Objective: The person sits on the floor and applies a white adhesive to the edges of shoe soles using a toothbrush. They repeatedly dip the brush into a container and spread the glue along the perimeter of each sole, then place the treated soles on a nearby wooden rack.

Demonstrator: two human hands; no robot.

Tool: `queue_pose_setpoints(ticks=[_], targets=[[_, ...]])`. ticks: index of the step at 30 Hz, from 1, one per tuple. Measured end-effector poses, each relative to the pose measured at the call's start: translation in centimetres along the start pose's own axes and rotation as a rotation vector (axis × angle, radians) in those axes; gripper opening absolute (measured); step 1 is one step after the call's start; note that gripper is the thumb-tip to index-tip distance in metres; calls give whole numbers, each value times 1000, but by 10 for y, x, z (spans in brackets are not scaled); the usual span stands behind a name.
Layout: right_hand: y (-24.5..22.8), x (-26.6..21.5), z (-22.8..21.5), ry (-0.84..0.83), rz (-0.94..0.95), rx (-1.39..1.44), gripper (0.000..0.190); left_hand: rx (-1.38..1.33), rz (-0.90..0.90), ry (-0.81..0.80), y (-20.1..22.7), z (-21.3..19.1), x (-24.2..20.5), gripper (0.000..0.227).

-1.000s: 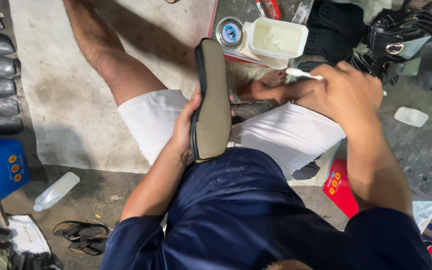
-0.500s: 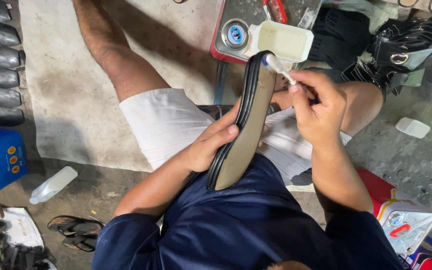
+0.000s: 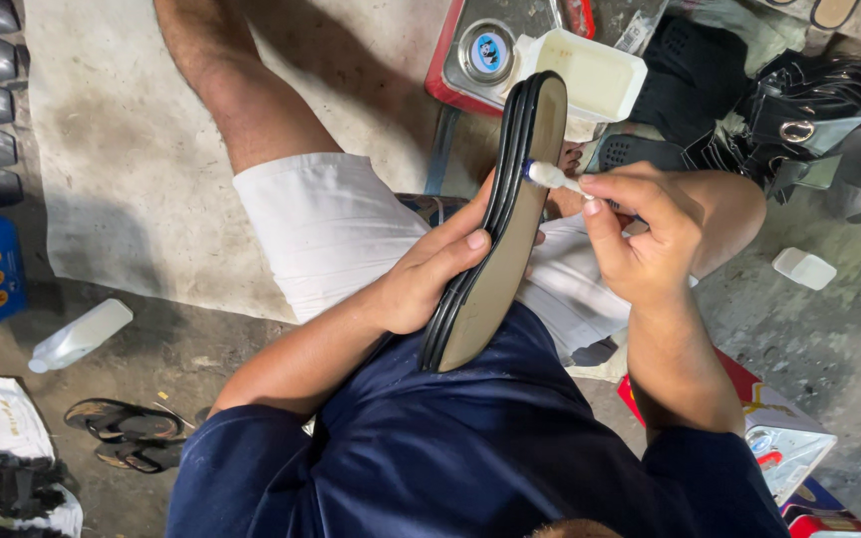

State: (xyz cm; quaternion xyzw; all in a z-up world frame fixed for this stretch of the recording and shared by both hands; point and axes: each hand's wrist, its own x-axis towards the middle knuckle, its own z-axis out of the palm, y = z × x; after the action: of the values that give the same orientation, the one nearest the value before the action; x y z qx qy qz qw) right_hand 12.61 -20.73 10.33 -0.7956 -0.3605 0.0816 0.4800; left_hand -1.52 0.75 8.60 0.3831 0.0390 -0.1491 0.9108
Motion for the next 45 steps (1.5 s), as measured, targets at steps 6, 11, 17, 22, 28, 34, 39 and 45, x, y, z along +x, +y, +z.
queue_pose_setpoints(ticks=[6, 11, 17, 22, 28, 34, 39, 45], targets=[[-8, -6, 7, -10, 3, 60, 11, 121, 98, 61, -1, 1, 4, 73], [-15, -12, 11, -9, 29, 48, 13, 116, 99, 99, 0, 3, 6, 75], [-25, -18, 16, -26, 37, 56, 16, 204, 279, 146, 0, 5, 11, 73], [-34, -20, 22, -20, 46, 56, 15, 180, 347, 211, -2, 8, 13, 71], [-43, -20, 23, -52, -9, 46, 15, 221, 364, 307, -5, 6, 15, 68], [-50, -17, 20, -106, -81, 35, 14, 226, 386, 351, -6, 2, 17, 65], [-54, -16, 11, -157, -98, 2, 13, 268, 385, 351, -3, 1, 16, 64], [-53, -19, 9, -136, 25, -29, 11, 255, 337, 304, -1, 5, 16, 66]])
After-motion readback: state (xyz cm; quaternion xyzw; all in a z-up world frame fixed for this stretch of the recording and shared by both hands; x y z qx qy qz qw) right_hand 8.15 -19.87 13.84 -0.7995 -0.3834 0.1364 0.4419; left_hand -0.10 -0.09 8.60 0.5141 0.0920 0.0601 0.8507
